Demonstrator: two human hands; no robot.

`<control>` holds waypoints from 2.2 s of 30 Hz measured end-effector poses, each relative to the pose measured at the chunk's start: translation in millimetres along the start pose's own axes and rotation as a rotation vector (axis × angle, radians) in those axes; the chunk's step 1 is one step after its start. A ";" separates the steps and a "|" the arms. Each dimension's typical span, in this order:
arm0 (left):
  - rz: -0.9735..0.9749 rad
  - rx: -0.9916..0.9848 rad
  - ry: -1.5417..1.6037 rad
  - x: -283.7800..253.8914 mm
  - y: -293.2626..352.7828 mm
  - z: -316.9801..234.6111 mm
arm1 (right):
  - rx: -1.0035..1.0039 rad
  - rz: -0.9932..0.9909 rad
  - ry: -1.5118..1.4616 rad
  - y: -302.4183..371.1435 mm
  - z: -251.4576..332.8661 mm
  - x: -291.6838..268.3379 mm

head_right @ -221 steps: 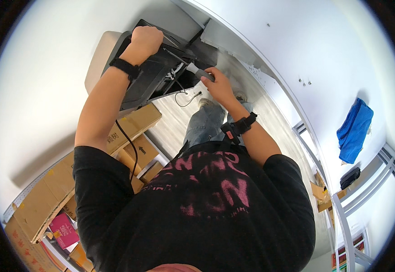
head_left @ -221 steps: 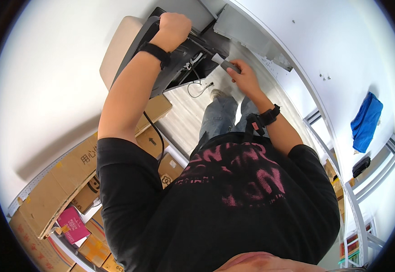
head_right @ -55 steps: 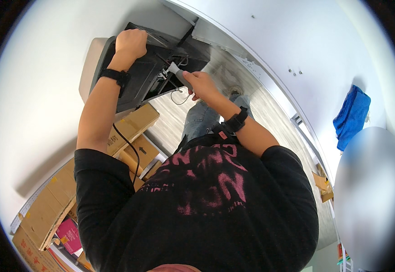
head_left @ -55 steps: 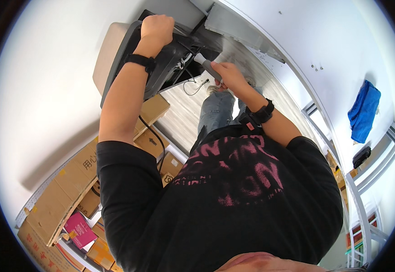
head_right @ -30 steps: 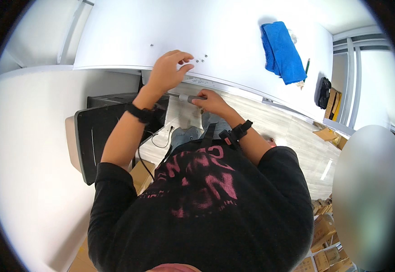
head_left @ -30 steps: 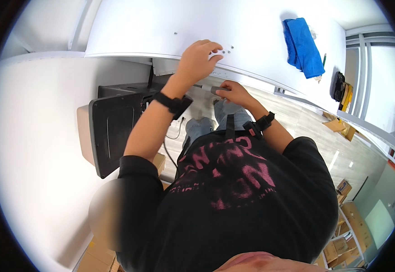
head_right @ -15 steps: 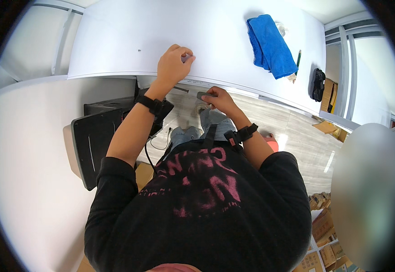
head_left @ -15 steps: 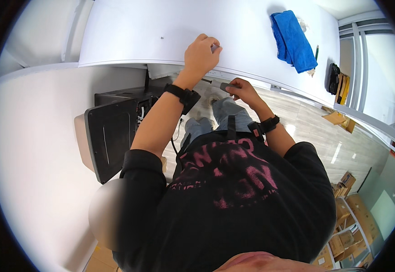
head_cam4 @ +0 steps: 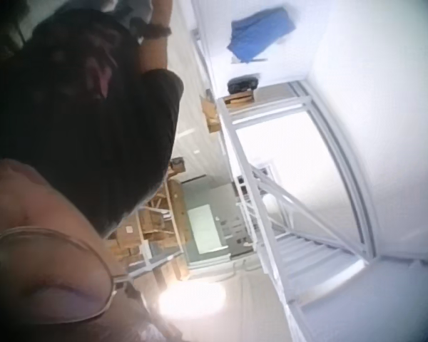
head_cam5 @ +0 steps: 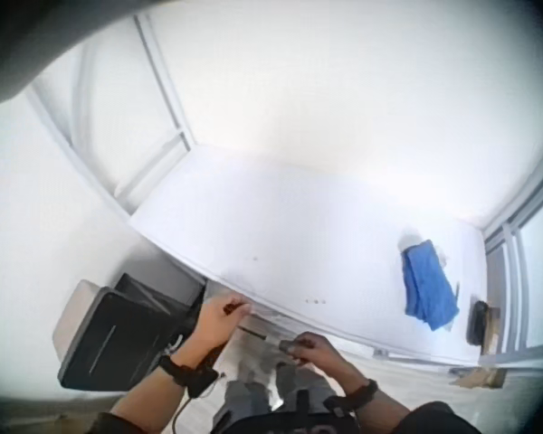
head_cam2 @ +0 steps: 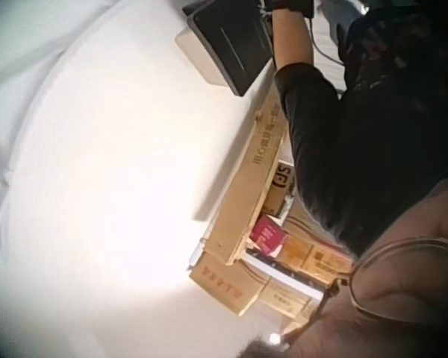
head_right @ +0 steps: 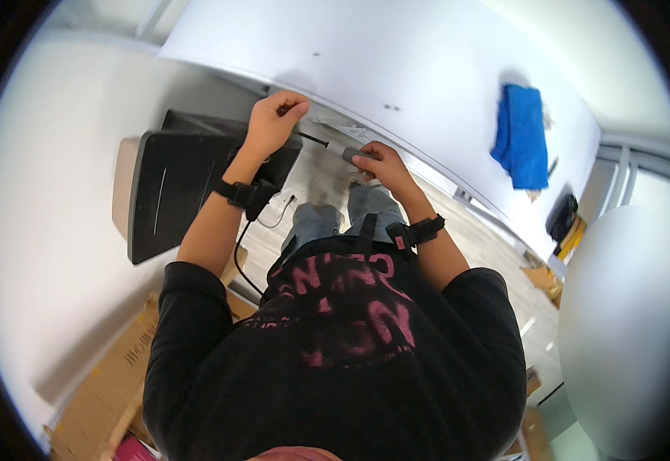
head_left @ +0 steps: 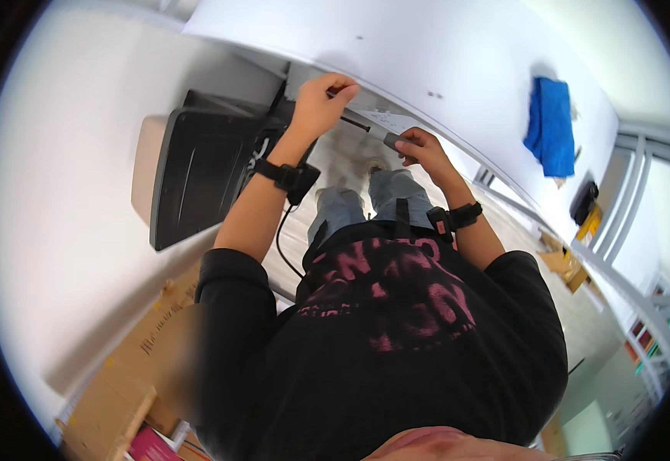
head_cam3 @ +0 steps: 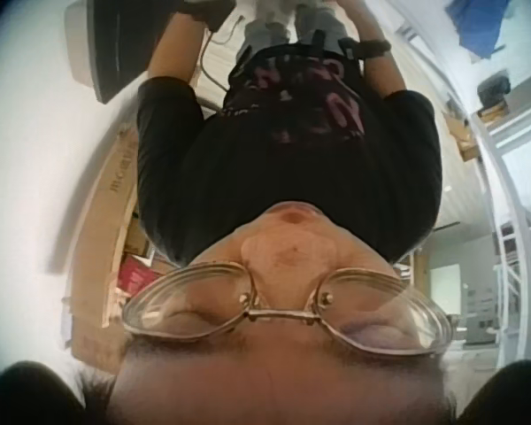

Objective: The person uses a screwdriver to remove screws from the back panel of a wall-mounted electronic device. They then detach the metal back cover, exposing the internal components and wiring.

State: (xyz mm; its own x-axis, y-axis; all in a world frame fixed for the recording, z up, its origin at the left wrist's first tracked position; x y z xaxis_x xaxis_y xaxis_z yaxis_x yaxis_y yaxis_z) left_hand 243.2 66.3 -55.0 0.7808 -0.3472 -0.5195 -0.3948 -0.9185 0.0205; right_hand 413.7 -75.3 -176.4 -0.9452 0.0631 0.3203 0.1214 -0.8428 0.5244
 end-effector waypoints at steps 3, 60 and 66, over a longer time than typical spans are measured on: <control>-0.045 -0.189 0.146 -55.4 49.4 66.6 | 0.013 0.144 0.051 -22.6 10.0 41.0; -0.785 -0.724 1.375 -179.1 386.5 285.7 | -0.051 0.281 0.408 49.4 -147.1 347.5; -0.797 -0.748 1.329 -190.9 379.0 291.0 | 0.025 0.258 0.288 56.4 -158.3 361.9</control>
State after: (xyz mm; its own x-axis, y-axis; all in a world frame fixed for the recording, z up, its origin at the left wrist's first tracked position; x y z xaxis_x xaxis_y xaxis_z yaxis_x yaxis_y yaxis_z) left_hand -196.4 -160.5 -196.6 0.6442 0.6508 0.4019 0.2517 -0.6765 0.6921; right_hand 30.5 -184.6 -155.8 -0.9285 -0.3050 0.2117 0.3705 -0.7978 0.4757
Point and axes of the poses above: each hand's wrist, its own y-axis away from the middle knuckle, its own x-axis out of the palm, z = x × y, the point moved 7 cm from there along -y, towards the middle knuckle, and after that the axes turned 5 degrees about -y, right-handed, at the moved point
